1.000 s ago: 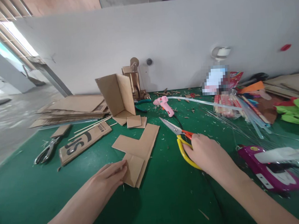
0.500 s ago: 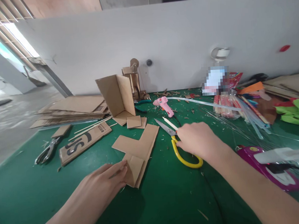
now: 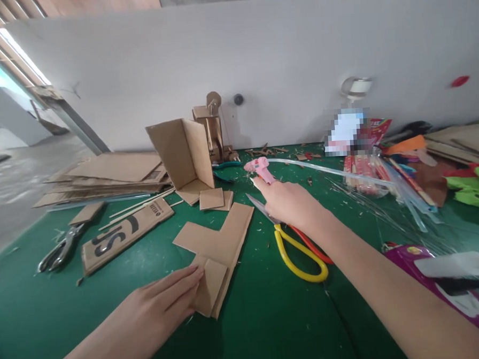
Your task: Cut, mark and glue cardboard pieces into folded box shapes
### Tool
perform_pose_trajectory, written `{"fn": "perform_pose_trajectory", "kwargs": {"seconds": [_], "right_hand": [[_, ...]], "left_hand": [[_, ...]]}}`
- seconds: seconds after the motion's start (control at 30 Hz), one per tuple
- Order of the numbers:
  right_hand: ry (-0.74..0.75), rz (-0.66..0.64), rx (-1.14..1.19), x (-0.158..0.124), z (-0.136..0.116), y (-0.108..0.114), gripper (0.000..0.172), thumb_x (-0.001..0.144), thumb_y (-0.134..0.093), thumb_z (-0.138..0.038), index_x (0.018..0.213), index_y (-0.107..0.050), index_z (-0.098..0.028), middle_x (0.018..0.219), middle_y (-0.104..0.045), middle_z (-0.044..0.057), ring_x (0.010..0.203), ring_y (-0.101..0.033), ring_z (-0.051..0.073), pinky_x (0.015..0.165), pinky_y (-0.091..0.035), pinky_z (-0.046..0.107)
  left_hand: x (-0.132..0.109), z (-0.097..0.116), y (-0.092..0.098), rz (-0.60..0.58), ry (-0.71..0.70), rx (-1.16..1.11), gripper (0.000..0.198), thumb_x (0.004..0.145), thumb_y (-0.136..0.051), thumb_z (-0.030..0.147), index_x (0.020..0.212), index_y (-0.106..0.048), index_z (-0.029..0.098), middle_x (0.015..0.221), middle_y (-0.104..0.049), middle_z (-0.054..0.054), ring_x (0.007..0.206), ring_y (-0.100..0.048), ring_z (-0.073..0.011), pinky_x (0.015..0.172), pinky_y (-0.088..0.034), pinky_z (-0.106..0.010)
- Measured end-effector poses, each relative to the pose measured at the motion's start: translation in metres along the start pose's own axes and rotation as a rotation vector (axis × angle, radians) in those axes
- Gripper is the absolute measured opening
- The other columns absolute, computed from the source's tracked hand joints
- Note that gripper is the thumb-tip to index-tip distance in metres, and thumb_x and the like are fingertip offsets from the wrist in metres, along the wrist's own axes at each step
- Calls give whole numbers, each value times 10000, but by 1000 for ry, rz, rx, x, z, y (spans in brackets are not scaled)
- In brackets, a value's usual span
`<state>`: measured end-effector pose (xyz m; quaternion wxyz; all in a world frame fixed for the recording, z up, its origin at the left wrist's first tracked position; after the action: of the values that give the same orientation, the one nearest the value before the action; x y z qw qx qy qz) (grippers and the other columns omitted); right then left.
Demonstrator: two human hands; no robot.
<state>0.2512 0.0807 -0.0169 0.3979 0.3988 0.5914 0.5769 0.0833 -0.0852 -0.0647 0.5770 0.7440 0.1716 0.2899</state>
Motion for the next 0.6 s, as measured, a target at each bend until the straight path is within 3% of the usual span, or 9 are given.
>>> {"fn": "perform_pose_trajectory", "kwargs": {"seconds": [0.07, 0.17, 0.27, 0.37, 0.43, 0.5, 0.6], "right_hand": [[168, 30, 340, -5, -24, 8, 499, 864, -404, -167, 1357, -456, -222, 755, -609, 51, 539, -489, 143, 523, -349, 286], [352, -185, 1129, -11, -60, -3, 352, 897, -368, -214, 1179, -579, -211, 743, -577, 20, 518, -435, 100, 457, -333, 239], [387, -311, 1736, -9, -81, -14, 242, 875, -459, -228, 1106, -528, -244, 848, -620, 12, 585, -531, 105, 421, -369, 204], [409, -312, 1753, -8, -95, -21, 143, 889, -550, -355, 901, -480, -231, 624, -607, -46, 450, -504, 83, 376, -359, 172], [369, -283, 1591, -7, -100, -26, 312, 929, -448, -490, 802, -479, -206, 474, -516, -70, 351, -395, 55, 348, -313, 158], [276, -311, 1467, -5, -102, -36, 381, 942, -374, -535, 879, -534, -194, 502, -517, -63, 378, -408, 53, 374, -336, 162], [198, -400, 1366, -2, -105, -52, 276, 933, -450, -452, 966, -567, -204, 666, -597, -26, 527, -529, 80, 458, -407, 183]], "left_hand": [[-2, 2, -3, -15, -13, 12, 273, 886, -514, 167, 1125, -645, 173, 1389, -522, -65, 1296, -464, -234, 984, -497, -331], [-3, 2, -3, -15, -23, 35, 317, 889, -505, 173, 1189, -599, 139, 1407, -499, -92, 1313, -439, -249, 996, -487, -348], [1, 3, 8, 22, -39, 49, 305, 908, -473, 185, 1178, -594, 109, 1363, -540, -117, 1261, -497, -256, 952, -509, -342], [10, 5, 16, 12, -59, 59, 311, 936, -410, 209, 1166, -601, 124, 1294, -599, -108, 1177, -570, -237, 881, -534, -310], [14, 5, 16, 3, -46, 69, 349, 948, -382, 225, 1236, -566, 155, 1253, -632, -81, 1139, -594, -215, 854, -535, -287], [14, 5, 14, 20, -27, 80, 369, 946, -394, 228, 1279, -539, 163, 1227, -648, -69, 1133, -594, -207, 867, -522, -279], [11, 6, 5, 38, -22, 81, 340, 938, -433, 244, 1232, -574, 149, 1229, -642, -76, 1175, -559, -226, 942, -486, -304]]}}
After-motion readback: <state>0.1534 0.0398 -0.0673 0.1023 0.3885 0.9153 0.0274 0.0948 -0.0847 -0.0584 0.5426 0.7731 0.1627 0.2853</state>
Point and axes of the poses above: each hand's wrist, its own x-axis towards the middle knuckle, its own y-axis out of the back of the hand, z = x × y, the point moved 10 cm from there along x, towards the middle knuckle
